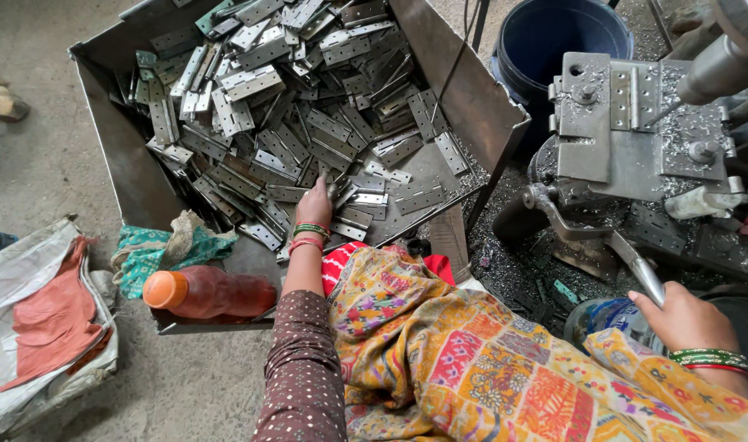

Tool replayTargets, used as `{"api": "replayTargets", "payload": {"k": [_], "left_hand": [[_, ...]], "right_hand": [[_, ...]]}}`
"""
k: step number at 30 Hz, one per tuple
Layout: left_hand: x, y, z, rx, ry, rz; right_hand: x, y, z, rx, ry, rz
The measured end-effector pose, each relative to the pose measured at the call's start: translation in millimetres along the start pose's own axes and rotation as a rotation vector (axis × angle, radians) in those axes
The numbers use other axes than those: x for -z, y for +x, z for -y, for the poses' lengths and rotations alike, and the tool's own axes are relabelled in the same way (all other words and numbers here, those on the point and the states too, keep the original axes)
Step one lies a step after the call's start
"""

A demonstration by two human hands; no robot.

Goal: The person repeatedly picks metal pieces from a bin, places them under a drill press, and operates the machine to drill holes. The person uses a metal rod to assist in positioning and handling the pieces during the process.

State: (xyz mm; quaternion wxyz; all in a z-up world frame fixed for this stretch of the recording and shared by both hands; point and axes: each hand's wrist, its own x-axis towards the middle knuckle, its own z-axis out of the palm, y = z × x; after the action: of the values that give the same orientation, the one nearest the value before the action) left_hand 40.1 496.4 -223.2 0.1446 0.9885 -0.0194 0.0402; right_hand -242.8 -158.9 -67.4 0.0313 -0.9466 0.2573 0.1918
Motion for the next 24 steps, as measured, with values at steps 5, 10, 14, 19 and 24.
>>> {"api": "replayTargets", "payload": {"k": [5,10,14,19,24], "left_hand": [[25.3,5.0,-21.8,-0.086,0.015,-0.079],[99.6,13.8,-142.9,-0.139,-0.118,-0.070],[154.2,3.9,-275.8,-0.284,-0.430,-0.058],[146.8,-14.1,-432.7,-0.490,-0.431,-0.153],[105.3,-66.5,-503.4,-0.767,0.095,-0.158]], "right_hand": [[-0.3,0.4,2.6,0.014,0.029,-0.002],[-5.0,-5.0,6.2,0.084,0.118,-0.077],[-4.4,-5.5,11.0,0.083,0.203,-0.078],[3.5,-17.8,19.2,0.107,0.201,-0.136],[24.8,-24.2,26.2,0.094,0.230,-0.078]]}}
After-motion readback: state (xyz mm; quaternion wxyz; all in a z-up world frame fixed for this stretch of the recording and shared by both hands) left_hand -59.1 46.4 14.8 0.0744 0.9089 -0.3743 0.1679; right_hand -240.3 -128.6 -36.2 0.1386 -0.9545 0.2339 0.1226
